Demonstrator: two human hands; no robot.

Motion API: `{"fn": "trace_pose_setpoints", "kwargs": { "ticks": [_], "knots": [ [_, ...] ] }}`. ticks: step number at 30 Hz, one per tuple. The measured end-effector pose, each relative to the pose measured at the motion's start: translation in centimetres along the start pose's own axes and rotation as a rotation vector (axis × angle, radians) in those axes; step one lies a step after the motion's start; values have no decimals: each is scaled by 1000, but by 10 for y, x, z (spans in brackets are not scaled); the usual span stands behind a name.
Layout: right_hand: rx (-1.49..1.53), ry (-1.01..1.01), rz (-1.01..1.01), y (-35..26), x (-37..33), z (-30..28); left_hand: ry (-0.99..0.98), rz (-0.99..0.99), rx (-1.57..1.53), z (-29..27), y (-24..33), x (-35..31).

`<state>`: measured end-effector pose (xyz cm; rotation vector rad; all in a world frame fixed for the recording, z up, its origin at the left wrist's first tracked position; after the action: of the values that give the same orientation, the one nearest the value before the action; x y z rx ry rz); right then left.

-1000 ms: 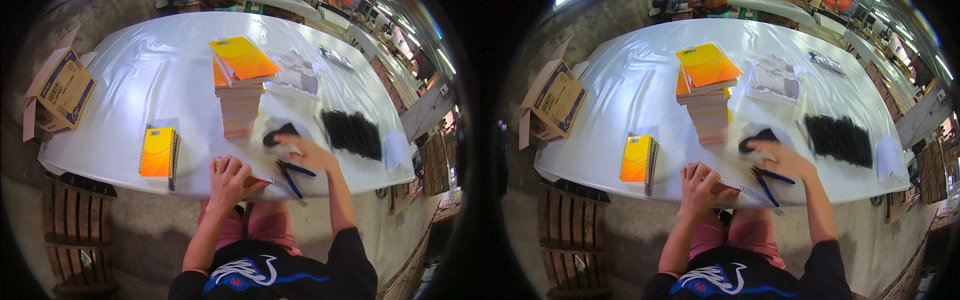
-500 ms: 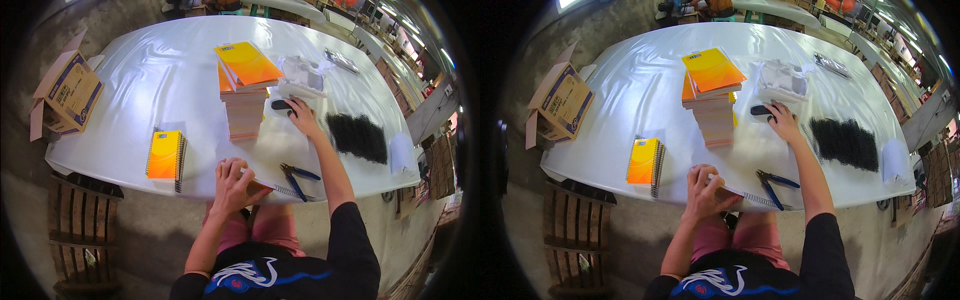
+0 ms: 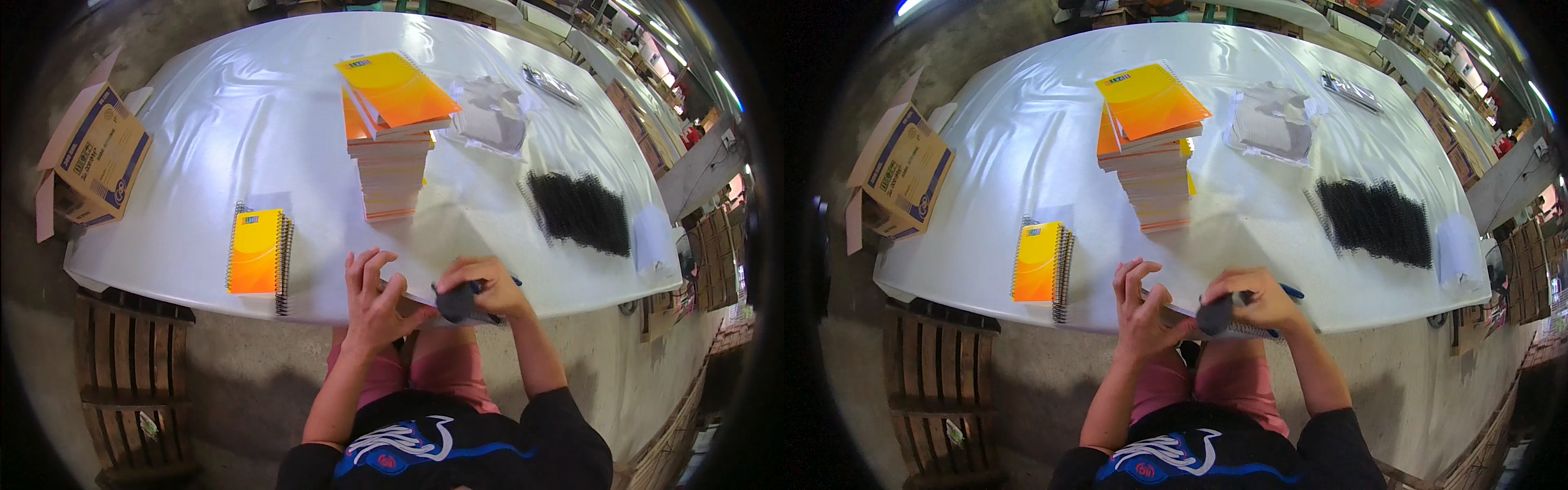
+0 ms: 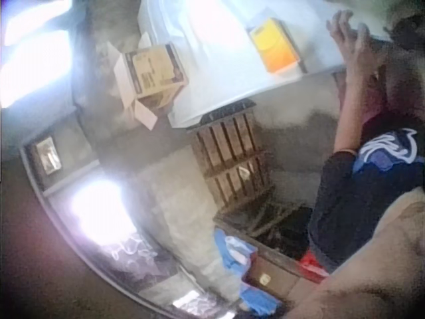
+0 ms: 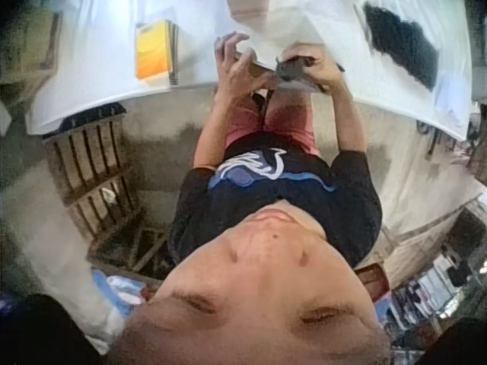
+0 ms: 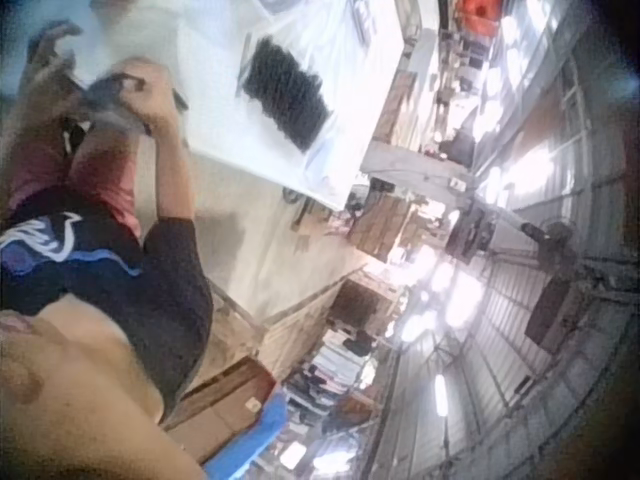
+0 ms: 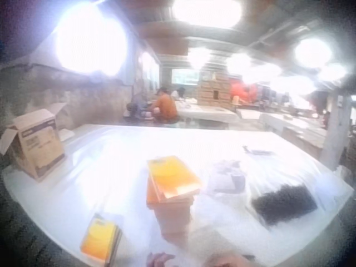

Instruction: The person inserts a metal spiral into the punched holes of a notebook cover and pages, using a small tool to guide the spiral and pliers to trim and secure the ends, repeating this process for several notebooks.

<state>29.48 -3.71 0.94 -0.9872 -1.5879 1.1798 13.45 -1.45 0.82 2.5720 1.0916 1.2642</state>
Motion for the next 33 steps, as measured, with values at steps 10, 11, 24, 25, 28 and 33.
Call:
{"fn": "trace_pose_setpoints", "kwargs": {
  "ticks": [10,11,24,25,28,33],
  "knots": [
    [26,0,-141,-28,7,-4,-21,-4,-57,3,-2,8],
    [160,-57,-285,-44,2,3,-15,-3,-67,3,-3,8],
    [179,115,-129,-24,19,2,-24,-135,-251,3,-18,11],
    [43,43,-206,-38,22,17,-26,-136,-276,5,-22,10],
    [-207,184,-4,-2,28,3,-39,-126,-344,7,-22,10],
    [-295,70,-118,-15,38,25,4,-301,-538,16,-46,3]
  ]
}}
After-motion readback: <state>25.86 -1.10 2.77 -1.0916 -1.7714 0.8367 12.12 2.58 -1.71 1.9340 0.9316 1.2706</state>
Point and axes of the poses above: each hand's wrist, its own x-axis towards the middle knuckle, its own z-axis out of the palm, y = z × x, the point moved 8 cm from there along x, towards the middle knuckle, and after that the axes turned 9 degrees about x, right-handed, at the moved point
